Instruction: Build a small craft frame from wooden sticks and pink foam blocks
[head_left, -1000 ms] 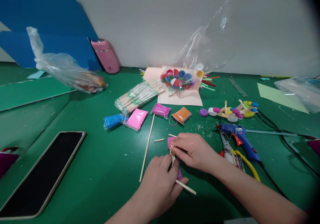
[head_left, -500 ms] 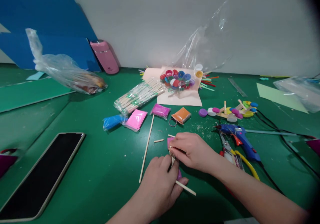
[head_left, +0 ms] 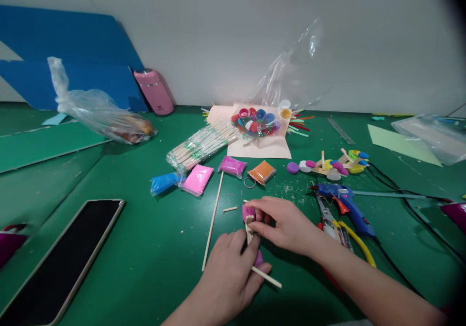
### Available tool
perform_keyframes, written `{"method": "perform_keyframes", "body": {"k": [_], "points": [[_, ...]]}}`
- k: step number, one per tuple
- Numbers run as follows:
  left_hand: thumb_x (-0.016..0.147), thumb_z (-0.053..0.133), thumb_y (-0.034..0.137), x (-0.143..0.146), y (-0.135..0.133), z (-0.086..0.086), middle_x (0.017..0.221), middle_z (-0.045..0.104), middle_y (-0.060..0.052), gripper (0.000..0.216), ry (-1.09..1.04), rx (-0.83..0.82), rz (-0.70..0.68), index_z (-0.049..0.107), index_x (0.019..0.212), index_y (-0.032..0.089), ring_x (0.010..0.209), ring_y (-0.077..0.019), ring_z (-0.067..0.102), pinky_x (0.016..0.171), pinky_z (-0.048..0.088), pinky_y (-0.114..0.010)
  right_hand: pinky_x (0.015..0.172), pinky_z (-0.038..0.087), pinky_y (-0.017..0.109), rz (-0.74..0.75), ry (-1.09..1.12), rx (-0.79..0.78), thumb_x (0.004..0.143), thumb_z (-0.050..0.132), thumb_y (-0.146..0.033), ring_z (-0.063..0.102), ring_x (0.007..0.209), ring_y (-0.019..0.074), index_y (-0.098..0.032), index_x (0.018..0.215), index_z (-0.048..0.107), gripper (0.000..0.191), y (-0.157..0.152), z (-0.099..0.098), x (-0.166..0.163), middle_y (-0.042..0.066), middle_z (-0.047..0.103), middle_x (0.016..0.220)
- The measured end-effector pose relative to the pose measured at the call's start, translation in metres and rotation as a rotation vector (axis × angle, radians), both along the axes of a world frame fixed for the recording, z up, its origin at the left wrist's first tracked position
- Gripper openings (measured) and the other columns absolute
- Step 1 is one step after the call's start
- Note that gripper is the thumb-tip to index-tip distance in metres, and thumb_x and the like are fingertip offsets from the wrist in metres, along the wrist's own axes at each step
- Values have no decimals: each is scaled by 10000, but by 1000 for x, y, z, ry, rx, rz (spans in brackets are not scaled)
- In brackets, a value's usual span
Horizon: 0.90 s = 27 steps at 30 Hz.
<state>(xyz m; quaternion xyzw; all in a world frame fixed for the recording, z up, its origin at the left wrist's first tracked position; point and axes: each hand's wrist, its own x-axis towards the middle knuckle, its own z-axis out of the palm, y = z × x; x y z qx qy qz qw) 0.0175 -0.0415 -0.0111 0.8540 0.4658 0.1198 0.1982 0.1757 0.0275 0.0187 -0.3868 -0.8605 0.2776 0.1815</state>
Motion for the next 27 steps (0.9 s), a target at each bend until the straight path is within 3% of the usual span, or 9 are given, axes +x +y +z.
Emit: {"method": "perform_keyframes", "body": {"k": [8,13,27], "points": [[816,429,326,0,2,4,880,527,-116,310,-12,-42,-2,541,1034,135,751,-245,487,627,442,-409,630,369,214,27,36,4,826,506,-205,504,697,123,-177,854,596,98,1,-6,-3,4,562,724],[802,449,330,1,4,4,843,531,-107,290,12,-40,2,564,992,145,735,-248,486,607,441,-402,592,345,205,83,-22,110,851,467,-206,487,653,114,-158,689,576,201,5,-9,-7,0,550,647],[783,480,338,2,4,4,829,542,-88,286,69,4,19,566,986,155,714,-222,496,610,445,-368,621,362,231,102,-91,187,872,424,-229,513,671,133,-163,754,611,230,5,-12,-9,33,626,721]]}}
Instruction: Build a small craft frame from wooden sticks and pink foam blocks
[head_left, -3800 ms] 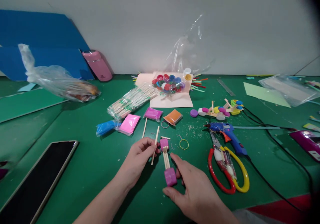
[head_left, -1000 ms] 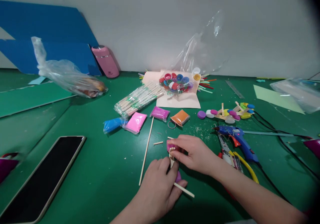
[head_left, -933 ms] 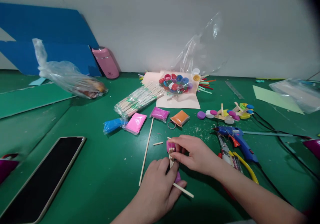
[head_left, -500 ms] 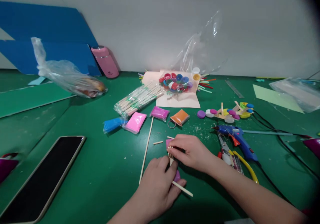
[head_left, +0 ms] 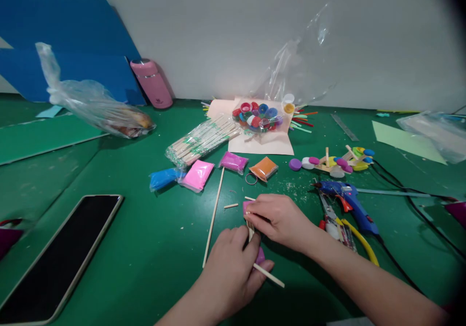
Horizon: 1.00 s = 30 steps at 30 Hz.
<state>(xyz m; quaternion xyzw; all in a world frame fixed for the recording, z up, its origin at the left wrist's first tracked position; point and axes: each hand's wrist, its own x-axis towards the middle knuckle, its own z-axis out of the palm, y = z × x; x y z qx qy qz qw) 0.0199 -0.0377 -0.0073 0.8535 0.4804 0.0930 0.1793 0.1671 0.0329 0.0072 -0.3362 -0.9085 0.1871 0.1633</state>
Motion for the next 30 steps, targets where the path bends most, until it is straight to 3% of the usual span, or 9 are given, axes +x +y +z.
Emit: {"method": "perform_keyframes", "body": {"k": [30], "points": [[782,482,324,0,-1,1,826,550,-94,260,-16,0,-8,575,950,149,711,-228,502,603,446,-375,597,359,228,-16,41,49,874,418,-238,490,642,131,-168,746,601,234,-4,-1,1,23,567,673]]}}
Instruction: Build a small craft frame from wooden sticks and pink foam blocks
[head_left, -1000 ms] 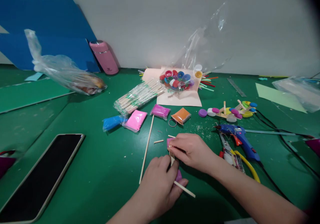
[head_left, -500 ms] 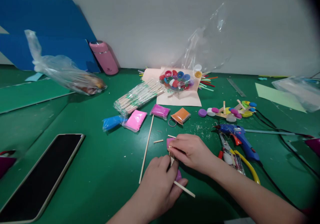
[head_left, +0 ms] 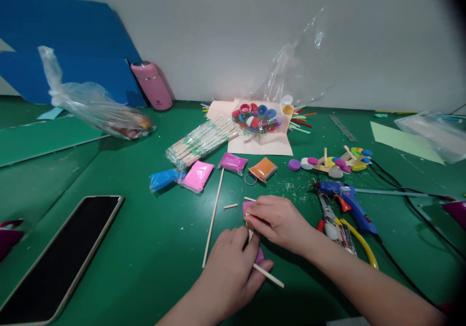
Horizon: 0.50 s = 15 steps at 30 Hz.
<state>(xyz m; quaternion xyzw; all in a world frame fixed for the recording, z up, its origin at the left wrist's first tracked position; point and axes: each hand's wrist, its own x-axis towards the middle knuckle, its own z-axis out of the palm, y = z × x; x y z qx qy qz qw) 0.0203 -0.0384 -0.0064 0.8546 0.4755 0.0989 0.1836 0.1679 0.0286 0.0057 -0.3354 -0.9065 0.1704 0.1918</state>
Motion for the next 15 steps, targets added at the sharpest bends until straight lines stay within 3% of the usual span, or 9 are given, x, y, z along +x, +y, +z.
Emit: {"method": "perform_keyframes", "body": {"k": [15], "points": [[774,495,317,0,0,-1,818,546,-84,234,-13,54,-2,576,927,158,691,-209,502,585,443,-346,615,367,231,10,8,-14,871,423,-228,498,657,132,-171,761,604,219,0,2,-1,25,583,688]]}}
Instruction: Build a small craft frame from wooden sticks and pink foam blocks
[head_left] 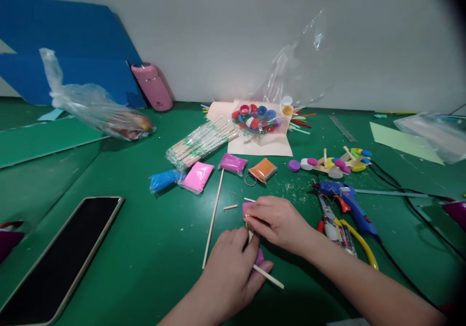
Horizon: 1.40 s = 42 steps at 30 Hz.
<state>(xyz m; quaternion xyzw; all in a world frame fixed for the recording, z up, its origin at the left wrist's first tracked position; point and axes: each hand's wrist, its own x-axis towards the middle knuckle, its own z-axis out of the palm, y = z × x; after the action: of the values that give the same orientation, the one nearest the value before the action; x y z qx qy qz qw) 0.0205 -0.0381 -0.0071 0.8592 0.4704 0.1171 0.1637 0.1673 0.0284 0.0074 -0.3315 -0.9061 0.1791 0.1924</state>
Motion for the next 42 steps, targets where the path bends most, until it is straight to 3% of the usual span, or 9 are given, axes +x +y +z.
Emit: {"method": "perform_keyframes", "body": {"k": [9,15,20,25,27,35,42], "points": [[792,468,317,-2,-2,0,851,542,-103,244,-25,-53,-1,572,938,152,730,-234,502,611,450,-386,654,386,239,-20,6,-60,857,441,-216,514,703,140,-168,790,611,189,-1,-1,0,40,605,741],[804,453,328,-3,-3,-2,890,541,-114,248,-62,-51,-9,575,936,157,750,-239,504,626,451,-399,639,396,244,-57,52,-120,813,519,-251,524,709,153,-169,958,592,181,-5,1,3,33,604,742],[811,459,330,-8,-7,-2,840,545,-110,326,-126,33,-9,537,1056,130,721,-229,505,599,450,-377,609,399,240,-106,107,-135,799,534,-235,521,664,143,-174,1104,545,311,-7,4,11,10,587,697],[837,428,220,-22,0,-3,698,534,-67,200,-202,171,156,606,836,130,633,-187,508,553,429,-315,654,429,245,-257,210,-142,822,471,-166,544,695,139,-160,1042,580,246,-13,5,23,38,608,770],[832,437,204,-26,6,-4,695,540,-63,185,-216,212,182,605,850,128,621,-178,516,543,432,-294,676,437,248,-313,233,-166,823,468,-160,553,729,145,-161,1022,589,233,-18,4,24,49,612,812],[834,420,169,-21,21,-19,713,574,-71,233,-154,322,145,563,1010,116,608,-183,537,532,451,-291,629,449,241,-465,307,-311,830,455,-162,550,705,149,-163,1032,583,240,-34,-11,6,45,583,789],[858,389,179,-20,29,-22,761,608,-99,261,-154,418,92,509,1073,94,636,-197,559,528,464,-295,668,448,255,-494,352,-310,825,468,-161,569,753,162,-170,1010,600,228,-38,-20,-2,53,619,823]]}}
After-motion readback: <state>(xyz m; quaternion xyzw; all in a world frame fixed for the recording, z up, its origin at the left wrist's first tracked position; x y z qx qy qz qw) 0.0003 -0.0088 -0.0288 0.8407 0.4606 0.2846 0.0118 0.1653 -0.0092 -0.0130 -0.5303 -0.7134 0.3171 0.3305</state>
